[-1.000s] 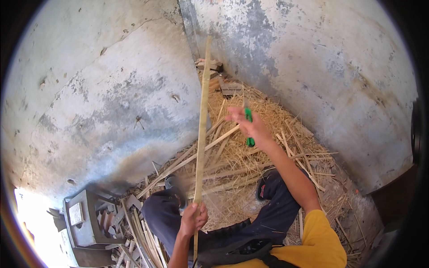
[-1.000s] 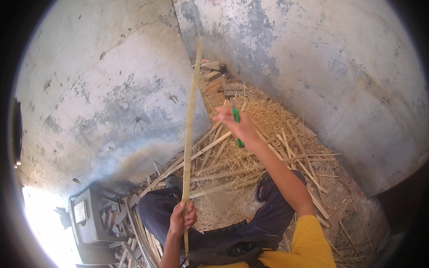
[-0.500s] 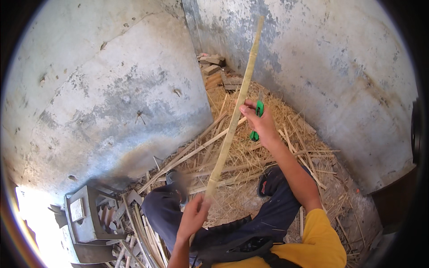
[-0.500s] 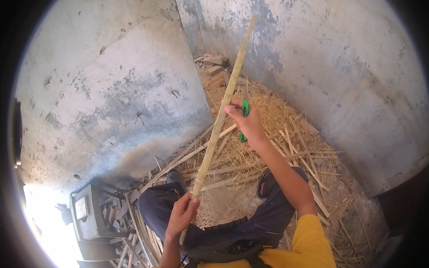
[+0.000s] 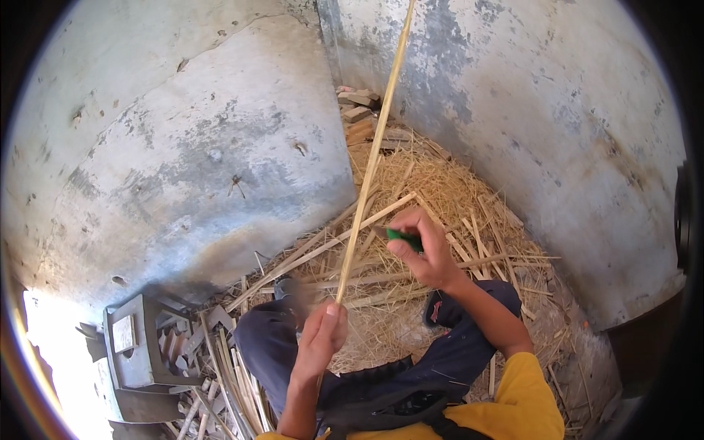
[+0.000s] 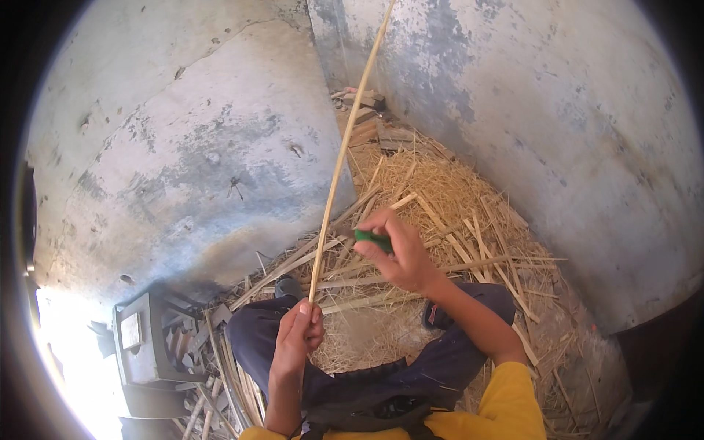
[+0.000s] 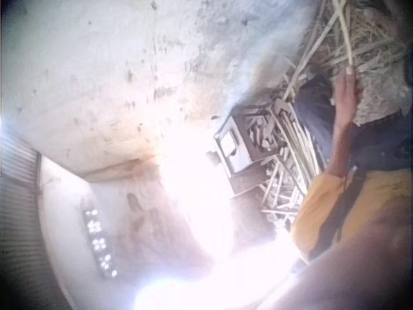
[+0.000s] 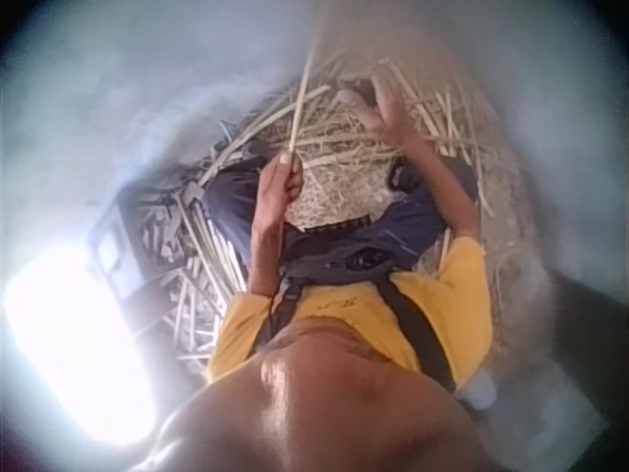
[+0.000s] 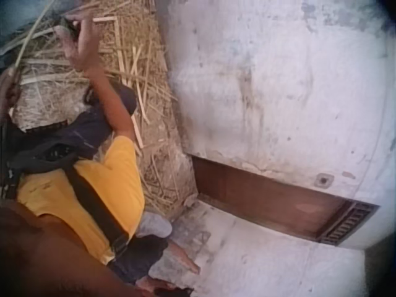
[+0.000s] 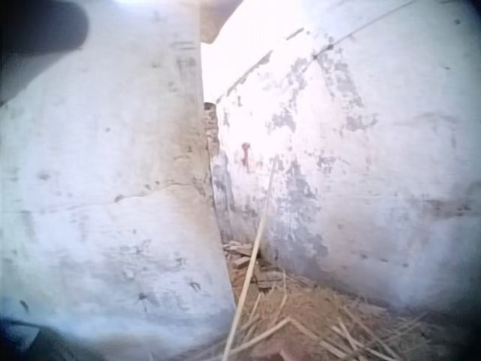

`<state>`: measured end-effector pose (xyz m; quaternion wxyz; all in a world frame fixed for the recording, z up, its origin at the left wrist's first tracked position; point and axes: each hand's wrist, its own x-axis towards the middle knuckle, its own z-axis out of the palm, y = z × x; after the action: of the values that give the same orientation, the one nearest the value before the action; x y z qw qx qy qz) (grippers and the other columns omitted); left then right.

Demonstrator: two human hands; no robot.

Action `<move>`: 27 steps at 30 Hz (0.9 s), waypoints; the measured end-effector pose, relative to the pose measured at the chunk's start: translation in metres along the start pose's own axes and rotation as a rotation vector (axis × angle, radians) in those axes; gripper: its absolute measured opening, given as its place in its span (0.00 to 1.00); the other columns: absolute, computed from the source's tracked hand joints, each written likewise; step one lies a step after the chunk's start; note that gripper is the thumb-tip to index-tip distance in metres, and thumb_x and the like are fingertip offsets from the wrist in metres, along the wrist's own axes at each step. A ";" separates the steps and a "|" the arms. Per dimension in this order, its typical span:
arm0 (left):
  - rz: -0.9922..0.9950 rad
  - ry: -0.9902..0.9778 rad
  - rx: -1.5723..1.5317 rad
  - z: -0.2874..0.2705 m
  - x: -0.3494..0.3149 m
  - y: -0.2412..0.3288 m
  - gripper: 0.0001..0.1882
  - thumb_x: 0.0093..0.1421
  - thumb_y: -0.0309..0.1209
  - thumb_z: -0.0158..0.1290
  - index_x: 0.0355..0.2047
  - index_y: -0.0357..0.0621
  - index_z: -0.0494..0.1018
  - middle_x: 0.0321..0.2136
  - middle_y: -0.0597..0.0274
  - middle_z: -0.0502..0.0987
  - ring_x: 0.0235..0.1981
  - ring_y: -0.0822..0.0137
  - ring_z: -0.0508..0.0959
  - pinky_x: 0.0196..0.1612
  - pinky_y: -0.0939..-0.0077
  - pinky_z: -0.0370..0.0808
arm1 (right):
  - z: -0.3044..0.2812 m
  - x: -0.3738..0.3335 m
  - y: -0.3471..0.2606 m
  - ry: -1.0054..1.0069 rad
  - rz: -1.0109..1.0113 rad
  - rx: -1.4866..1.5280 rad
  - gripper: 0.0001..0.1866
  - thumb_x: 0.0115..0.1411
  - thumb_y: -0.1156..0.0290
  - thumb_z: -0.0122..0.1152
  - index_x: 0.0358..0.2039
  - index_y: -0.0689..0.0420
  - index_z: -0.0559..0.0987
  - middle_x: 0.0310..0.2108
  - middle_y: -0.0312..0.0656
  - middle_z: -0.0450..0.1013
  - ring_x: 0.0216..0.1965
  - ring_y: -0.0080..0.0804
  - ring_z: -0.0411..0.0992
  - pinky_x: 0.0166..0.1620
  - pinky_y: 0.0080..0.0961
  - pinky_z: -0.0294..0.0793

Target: The person strips a long piece of wood using a small utility knife, shaving off thin layers of fiber to smooth the surface while sitting on a floor covered in wood shavings.

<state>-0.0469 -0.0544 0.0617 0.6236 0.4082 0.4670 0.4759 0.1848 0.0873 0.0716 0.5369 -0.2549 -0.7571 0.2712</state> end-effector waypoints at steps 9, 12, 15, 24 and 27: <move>-0.202 -0.237 -0.364 -0.009 0.006 0.001 0.25 0.79 0.54 0.36 0.31 0.50 0.62 0.17 0.78 0.53 0.14 0.82 0.48 0.16 0.81 0.46 | 0.007 0.000 -0.023 -0.047 -0.046 0.012 0.13 0.63 0.71 0.72 0.43 0.62 0.78 0.38 0.44 0.78 0.33 0.28 0.78 0.34 0.23 0.76; -0.221 -0.242 -0.329 -0.006 0.006 0.007 0.27 0.79 0.55 0.37 0.25 0.53 0.57 0.19 0.79 0.52 0.16 0.82 0.49 0.19 0.80 0.47 | 0.005 0.001 -0.023 -0.066 -0.068 0.008 0.13 0.60 0.76 0.71 0.43 0.62 0.78 0.39 0.46 0.77 0.33 0.29 0.78 0.35 0.23 0.76; -0.145 -0.187 -0.203 -0.003 0.007 0.001 0.26 0.79 0.55 0.36 0.32 0.48 0.64 0.18 0.77 0.53 0.15 0.82 0.50 0.17 0.81 0.48 | 0.007 0.002 -0.026 -0.071 -0.077 -0.007 0.12 0.60 0.76 0.71 0.43 0.61 0.79 0.38 0.44 0.79 0.32 0.29 0.79 0.33 0.23 0.77; 0.255 0.076 0.347 0.011 0.003 -0.004 0.21 0.81 0.42 0.38 0.31 0.45 0.65 0.20 0.76 0.59 0.20 0.81 0.54 0.23 0.81 0.52 | 0.010 -0.005 -0.017 -0.069 -0.245 -0.178 0.08 0.59 0.73 0.72 0.39 0.54 0.84 0.34 0.39 0.80 0.24 0.32 0.79 0.25 0.26 0.76; 0.310 0.121 0.425 0.012 0.001 -0.003 0.22 0.81 0.41 0.38 0.30 0.43 0.66 0.19 0.74 0.61 0.20 0.80 0.57 0.24 0.79 0.55 | 0.010 -0.005 -0.019 -0.068 -0.296 -0.214 0.10 0.58 0.74 0.72 0.40 0.54 0.84 0.33 0.41 0.80 0.24 0.31 0.78 0.23 0.26 0.75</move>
<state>-0.0344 -0.0551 0.0619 0.4147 0.5675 0.5246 0.4804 0.1748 0.0686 0.0783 0.5147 -0.1873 -0.8287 0.1156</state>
